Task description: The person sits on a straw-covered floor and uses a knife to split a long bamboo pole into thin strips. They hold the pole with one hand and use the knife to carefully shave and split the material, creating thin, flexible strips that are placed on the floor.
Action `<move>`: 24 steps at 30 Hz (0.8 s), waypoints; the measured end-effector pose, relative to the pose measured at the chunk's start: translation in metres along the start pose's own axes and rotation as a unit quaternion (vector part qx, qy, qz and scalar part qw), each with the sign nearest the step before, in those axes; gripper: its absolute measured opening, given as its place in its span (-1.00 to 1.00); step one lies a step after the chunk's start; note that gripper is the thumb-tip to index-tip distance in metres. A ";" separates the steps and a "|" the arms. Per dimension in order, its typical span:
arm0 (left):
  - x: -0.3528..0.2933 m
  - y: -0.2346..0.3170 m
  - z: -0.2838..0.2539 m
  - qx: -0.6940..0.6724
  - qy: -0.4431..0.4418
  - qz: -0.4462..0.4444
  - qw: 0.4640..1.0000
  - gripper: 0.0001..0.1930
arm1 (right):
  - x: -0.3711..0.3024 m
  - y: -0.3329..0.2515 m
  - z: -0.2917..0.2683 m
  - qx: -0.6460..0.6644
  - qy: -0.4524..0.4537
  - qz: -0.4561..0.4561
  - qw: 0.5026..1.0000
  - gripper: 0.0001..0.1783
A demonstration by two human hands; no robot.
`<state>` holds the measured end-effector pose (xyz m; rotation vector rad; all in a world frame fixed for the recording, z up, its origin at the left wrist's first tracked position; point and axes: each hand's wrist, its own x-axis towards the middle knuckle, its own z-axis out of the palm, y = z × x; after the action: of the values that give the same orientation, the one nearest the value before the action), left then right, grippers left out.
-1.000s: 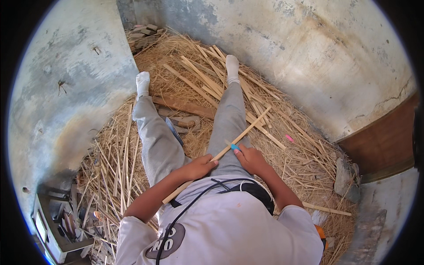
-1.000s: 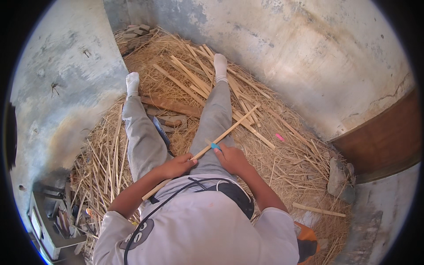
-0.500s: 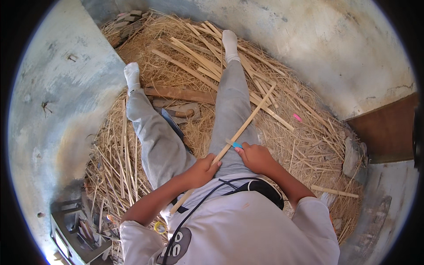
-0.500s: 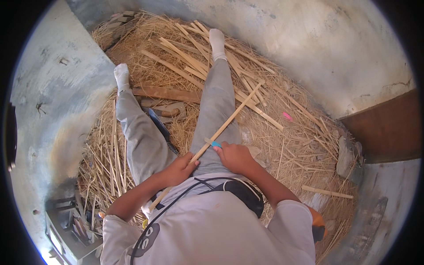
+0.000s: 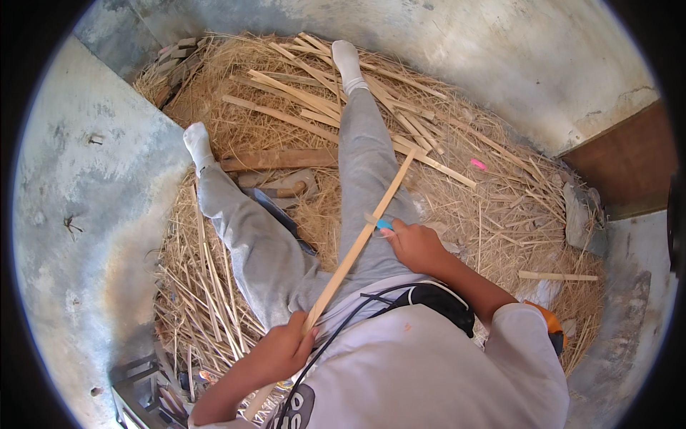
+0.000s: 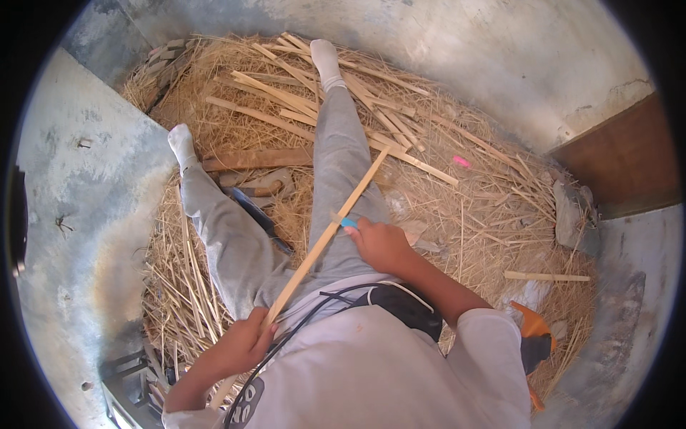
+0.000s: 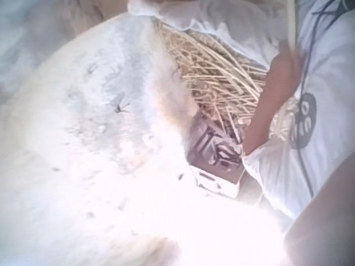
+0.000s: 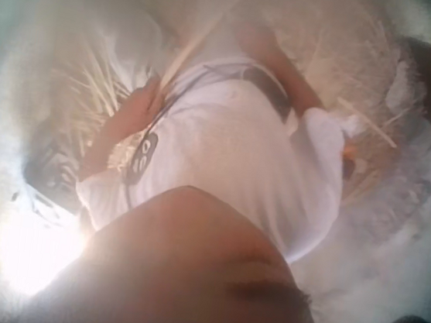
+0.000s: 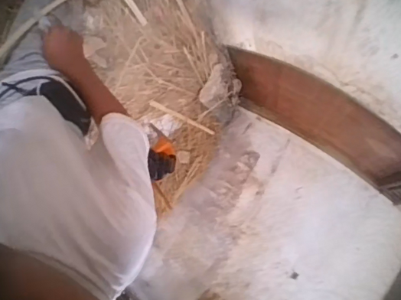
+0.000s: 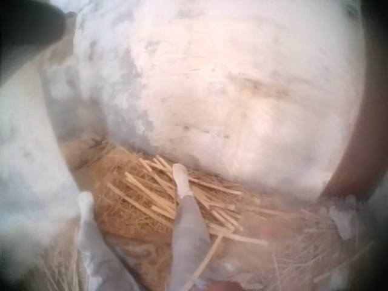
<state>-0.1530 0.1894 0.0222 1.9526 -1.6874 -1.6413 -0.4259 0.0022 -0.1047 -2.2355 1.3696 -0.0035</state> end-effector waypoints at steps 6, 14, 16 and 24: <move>-0.062 -0.016 0.010 0.007 0.021 -0.047 0.999 -0.68 | 0.001 -0.014 -0.004 -0.036 -0.020 -0.025 0.999 -0.48; -0.137 -0.050 0.058 0.046 0.030 -0.122 0.991 -0.62 | 0.004 0.001 0.002 0.004 0.042 -0.040 0.998 -0.54; -0.156 -0.065 0.068 0.090 0.032 -0.137 0.986 -0.61 | 0.000 -0.009 -0.002 -0.009 0.038 -0.058 0.998 -0.55; -0.177 -0.089 0.104 0.124 0.084 -0.217 0.965 -0.59 | 0.091 0.129 -0.011 0.086 0.224 0.133 0.962 -0.49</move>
<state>-0.1379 0.4123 0.0342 2.6548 -1.5430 -1.3648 -0.4912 -0.1238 -0.1732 -1.9600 1.8190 -0.5448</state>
